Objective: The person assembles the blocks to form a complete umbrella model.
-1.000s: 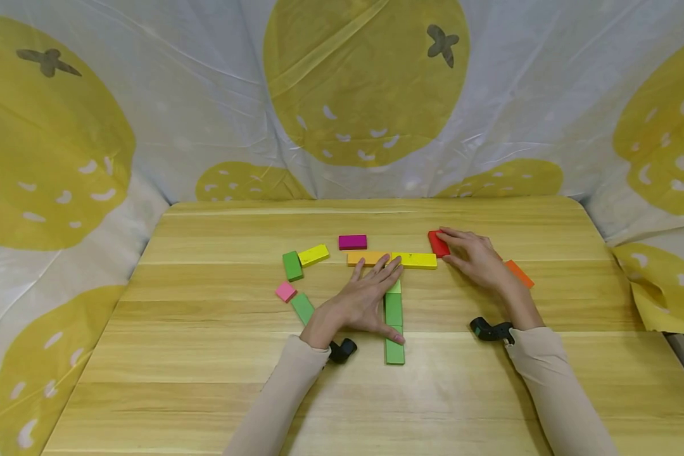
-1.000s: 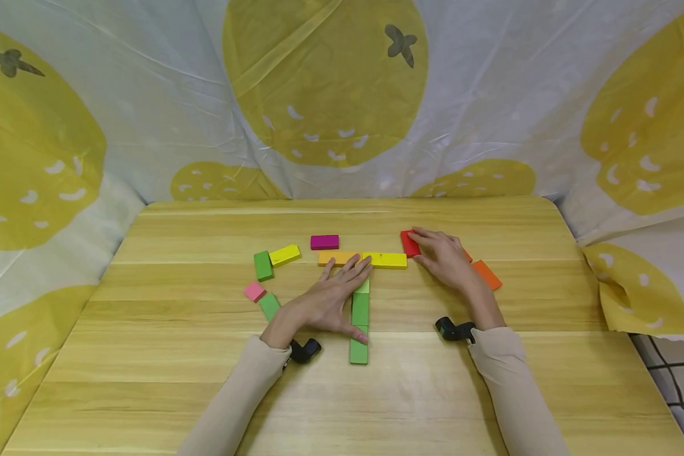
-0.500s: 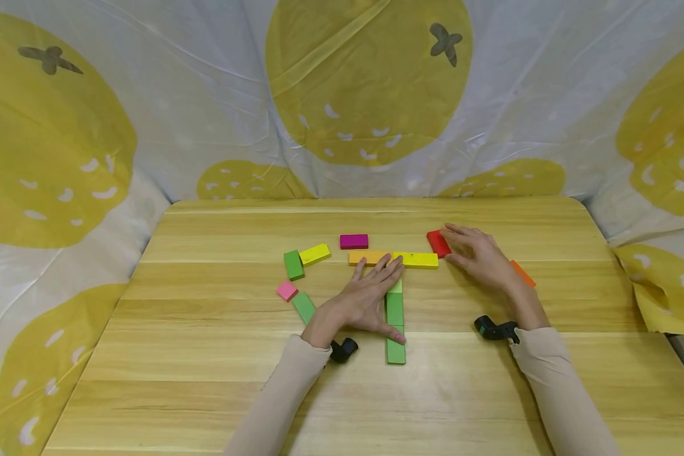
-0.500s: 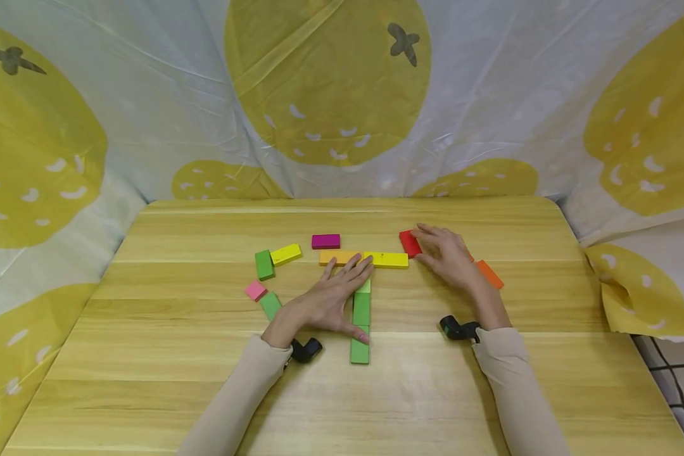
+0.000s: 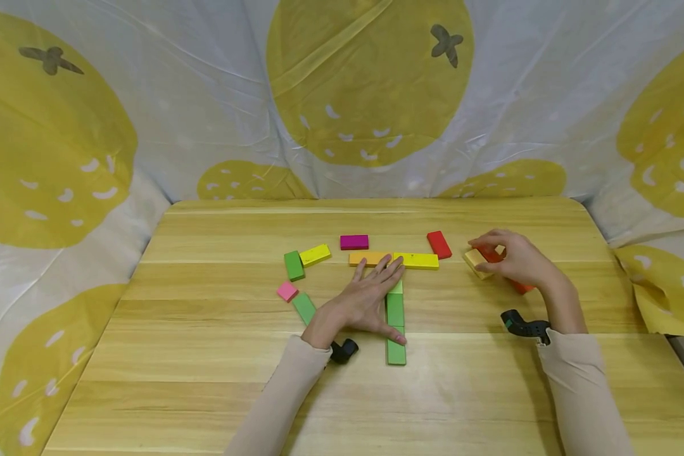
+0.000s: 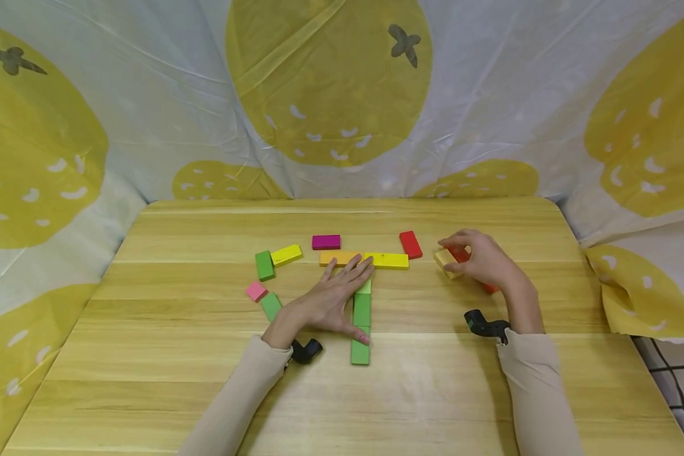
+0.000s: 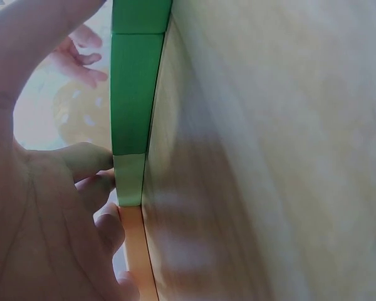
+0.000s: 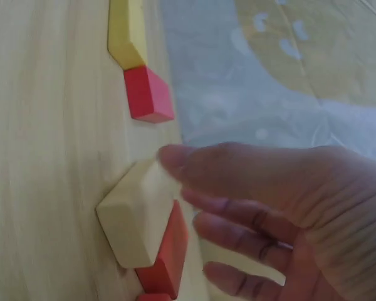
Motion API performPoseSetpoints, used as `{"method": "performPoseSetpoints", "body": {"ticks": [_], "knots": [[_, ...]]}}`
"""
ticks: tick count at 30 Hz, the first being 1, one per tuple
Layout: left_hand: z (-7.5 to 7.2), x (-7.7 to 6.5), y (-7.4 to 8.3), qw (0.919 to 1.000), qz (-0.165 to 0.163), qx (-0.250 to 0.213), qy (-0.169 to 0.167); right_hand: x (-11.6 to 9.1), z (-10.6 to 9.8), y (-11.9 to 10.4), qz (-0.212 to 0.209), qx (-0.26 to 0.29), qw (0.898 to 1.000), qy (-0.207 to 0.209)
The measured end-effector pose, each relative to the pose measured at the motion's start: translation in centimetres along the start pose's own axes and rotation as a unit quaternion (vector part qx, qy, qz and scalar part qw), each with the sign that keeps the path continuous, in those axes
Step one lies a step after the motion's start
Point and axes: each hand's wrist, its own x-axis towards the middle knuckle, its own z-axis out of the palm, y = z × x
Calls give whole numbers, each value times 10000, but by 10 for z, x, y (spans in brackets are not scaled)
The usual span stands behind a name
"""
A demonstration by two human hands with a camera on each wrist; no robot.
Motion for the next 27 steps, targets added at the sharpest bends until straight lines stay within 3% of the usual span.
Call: {"method": "performPoseSetpoints", "body": {"ticks": [9, 15, 27], "knots": [[0, 0, -1, 10000, -14, -29, -26, 1, 2, -4, 397, -276, 9982, -363], [0, 0, 0, 9999, -13, -89, -61, 4, 8, -6, 274, -550, 9977, -286], [0, 1, -1, 9999, 5, -94, -41, 6, 14, -4, 33, -400, 9992, -90]]}}
